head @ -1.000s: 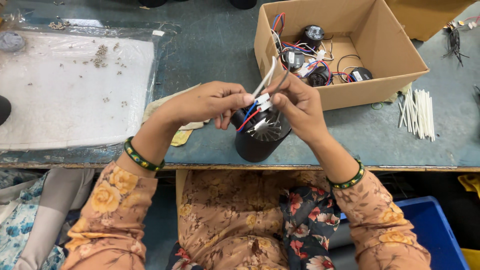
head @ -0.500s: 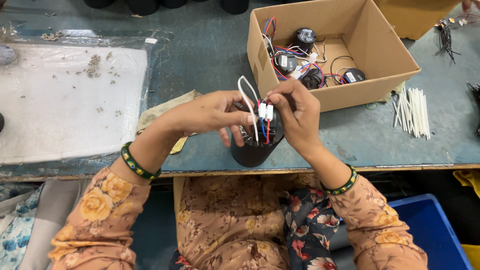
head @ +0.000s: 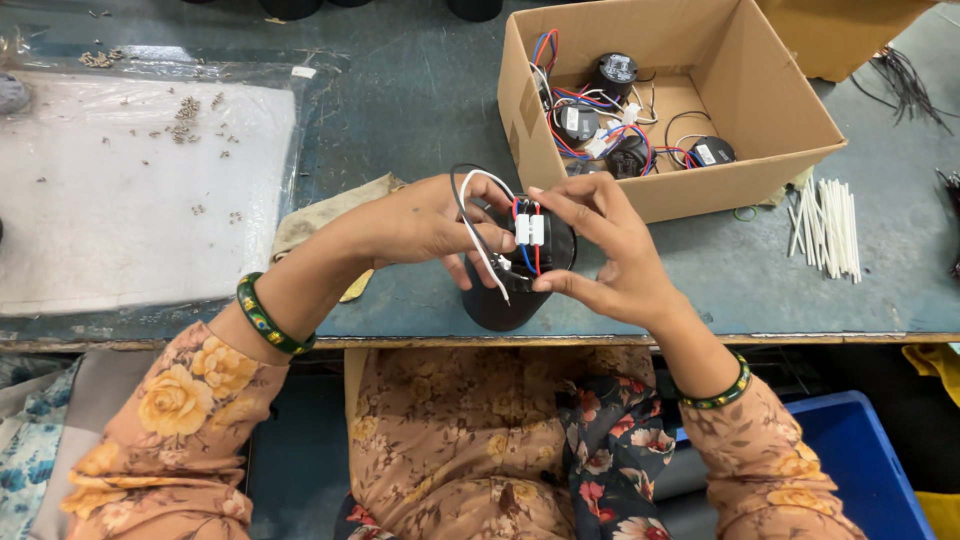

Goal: The person assembles small electronic components by inserting white plastic rods into a cylindrical housing, connecting wires to a motor, and placing the motor inside the housing. The person repeats this process for multiple units, moving finished assemblies into a blue bin.

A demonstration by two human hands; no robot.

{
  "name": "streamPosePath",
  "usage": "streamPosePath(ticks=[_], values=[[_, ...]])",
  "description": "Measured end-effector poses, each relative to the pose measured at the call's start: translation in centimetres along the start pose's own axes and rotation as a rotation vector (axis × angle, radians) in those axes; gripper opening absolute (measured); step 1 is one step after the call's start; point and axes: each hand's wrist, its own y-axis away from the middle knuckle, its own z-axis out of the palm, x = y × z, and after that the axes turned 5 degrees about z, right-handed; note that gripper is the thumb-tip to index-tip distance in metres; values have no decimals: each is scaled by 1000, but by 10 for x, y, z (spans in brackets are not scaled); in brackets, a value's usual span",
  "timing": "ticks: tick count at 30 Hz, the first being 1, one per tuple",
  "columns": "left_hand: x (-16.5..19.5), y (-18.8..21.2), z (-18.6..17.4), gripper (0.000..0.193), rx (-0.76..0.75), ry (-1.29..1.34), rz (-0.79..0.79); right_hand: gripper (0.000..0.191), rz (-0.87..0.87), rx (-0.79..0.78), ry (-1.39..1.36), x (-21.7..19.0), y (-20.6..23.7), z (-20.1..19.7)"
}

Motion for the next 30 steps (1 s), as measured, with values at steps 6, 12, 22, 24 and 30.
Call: streamPosePath(ticks=[6, 12, 22, 24, 30], values=[[-5, 4, 1, 54, -5, 28, 64, 75, 5, -17, -33, 2, -2, 0], [4, 13, -10, 59, 95, -91, 156, 72, -37, -251, 120, -3, -22, -20], [8, 54, -32, 62, 187, -516, 227, 59, -174, -712, 389, -25, -72, -21], [13, 61, -32, 63, 186, -532, 247, 57, -178, -751, 406, -28, -77, -18], [13, 60, -2, 43, 202, -872, 469, 57, -187, -777, 435, -32, -77, -18]])
